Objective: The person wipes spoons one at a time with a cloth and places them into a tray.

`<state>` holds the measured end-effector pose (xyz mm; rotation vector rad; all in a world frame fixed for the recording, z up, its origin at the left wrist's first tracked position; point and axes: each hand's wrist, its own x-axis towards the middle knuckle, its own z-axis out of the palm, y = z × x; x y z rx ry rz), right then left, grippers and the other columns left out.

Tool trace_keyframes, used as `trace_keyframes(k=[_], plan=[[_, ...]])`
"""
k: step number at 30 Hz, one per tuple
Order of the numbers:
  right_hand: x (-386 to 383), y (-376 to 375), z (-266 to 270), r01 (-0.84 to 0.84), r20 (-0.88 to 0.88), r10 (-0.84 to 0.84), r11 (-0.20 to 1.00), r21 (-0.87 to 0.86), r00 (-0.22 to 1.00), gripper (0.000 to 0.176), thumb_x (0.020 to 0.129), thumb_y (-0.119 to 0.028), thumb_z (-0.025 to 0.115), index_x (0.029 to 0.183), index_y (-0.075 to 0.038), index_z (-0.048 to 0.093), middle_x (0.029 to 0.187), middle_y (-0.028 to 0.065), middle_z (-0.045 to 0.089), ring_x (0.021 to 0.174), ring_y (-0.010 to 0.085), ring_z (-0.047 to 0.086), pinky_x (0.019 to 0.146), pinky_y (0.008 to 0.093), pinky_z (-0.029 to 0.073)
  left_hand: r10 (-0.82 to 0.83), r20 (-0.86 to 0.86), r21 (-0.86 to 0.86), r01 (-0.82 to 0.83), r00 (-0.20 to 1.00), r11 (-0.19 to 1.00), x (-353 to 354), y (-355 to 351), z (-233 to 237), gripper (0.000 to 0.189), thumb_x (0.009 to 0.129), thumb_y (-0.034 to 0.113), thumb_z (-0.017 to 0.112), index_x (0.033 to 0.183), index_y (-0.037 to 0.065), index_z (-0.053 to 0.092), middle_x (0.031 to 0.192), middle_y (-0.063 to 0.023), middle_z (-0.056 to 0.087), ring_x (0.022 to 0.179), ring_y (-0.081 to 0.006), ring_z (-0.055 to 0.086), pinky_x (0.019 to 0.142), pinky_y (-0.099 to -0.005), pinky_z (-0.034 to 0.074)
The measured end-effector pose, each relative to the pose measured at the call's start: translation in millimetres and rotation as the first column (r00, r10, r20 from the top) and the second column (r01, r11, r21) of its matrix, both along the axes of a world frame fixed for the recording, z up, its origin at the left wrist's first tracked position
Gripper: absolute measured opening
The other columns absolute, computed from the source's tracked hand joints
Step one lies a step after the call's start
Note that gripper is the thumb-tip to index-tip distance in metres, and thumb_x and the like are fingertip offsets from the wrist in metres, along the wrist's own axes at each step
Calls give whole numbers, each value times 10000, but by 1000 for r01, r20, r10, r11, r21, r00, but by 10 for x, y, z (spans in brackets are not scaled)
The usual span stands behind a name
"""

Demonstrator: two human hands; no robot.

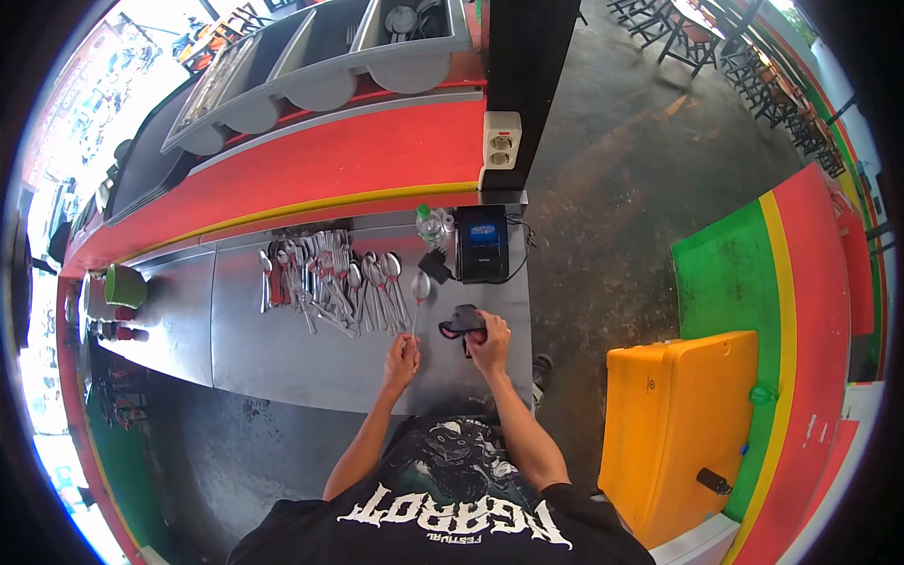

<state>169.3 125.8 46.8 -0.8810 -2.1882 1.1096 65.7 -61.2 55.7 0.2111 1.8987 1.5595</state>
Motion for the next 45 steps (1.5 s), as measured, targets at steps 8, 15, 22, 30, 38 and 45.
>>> trace_keyframes(k=[8, 15, 22, 30, 38, 45], plan=[[654, 86, 826, -331, -200, 276, 879, -344, 940, 492, 684, 27, 692, 1165, -33, 609, 1047, 132, 630, 997, 286, 627, 873, 347, 495, -37, 52, 154, 29, 998, 988, 806, 171, 26, 121, 1027, 140, 469, 1090, 79, 552, 721, 9, 559, 553, -69, 485, 496, -249, 404], [972, 492, 935, -592, -175, 584, 806, 7, 792, 538, 631, -9, 758, 1155, -63, 648, 1076, 123, 610, 997, 317, 614, 863, 375, 509, -97, -328, 17, 109, 940, 994, 1347, 599, 696, 356, 871, 8, 556, 1226, 40, 541, 873, -69, 657, 783, -161, 625, 725, -314, 513], [1036, 1069, 899, -487, -90, 486, 873, 15, 869, 468, 634, -2, 765, 1090, -75, 685, 973, 98, 606, 928, 293, 613, 807, 359, 511, -259, -83, -107, 250, 962, 962, 1731, 773, 825, 186, 970, 137, 550, 1095, -1, 544, 802, -45, 604, 748, -115, 581, 691, -275, 466], [953, 1573, 691, -409, -79, 413, 911, 59, 907, 459, 635, 17, 716, 1087, -61, 684, 964, 132, 608, 921, 311, 620, 828, 372, 502, -22, -5, 181, 22, 1000, 983, 2546, 1033, 698, 171, 1032, 162, 484, 1080, 7, 538, 709, -3, 551, 656, -64, 508, 619, -237, 418], [837, 2361, 665, -127, -226, 55, 940, -318, 973, 378, 822, -81, 713, 1183, -12, 625, 1124, 85, 658, 1021, 178, 610, 903, 294, 468, 161, 8, 175, -160, 987, 972, 2750, 1267, 1064, 237, 1032, 206, 504, 1140, 0, 550, 748, -27, 638, 567, -37, 472, 511, -197, 374], [933, 2074, 1180, -571, -354, 451, 695, -436, 819, 426, 794, -27, 716, 1206, -21, 608, 1077, 53, 642, 961, 136, 590, 901, 277, 460, 327, -19, 189, -317, 945, 929, 2579, 1341, 1025, 193, 1032, 174, 497, 1111, 10, 560, 753, -18, 648, 602, -33, 504, 529, -197, 377]])
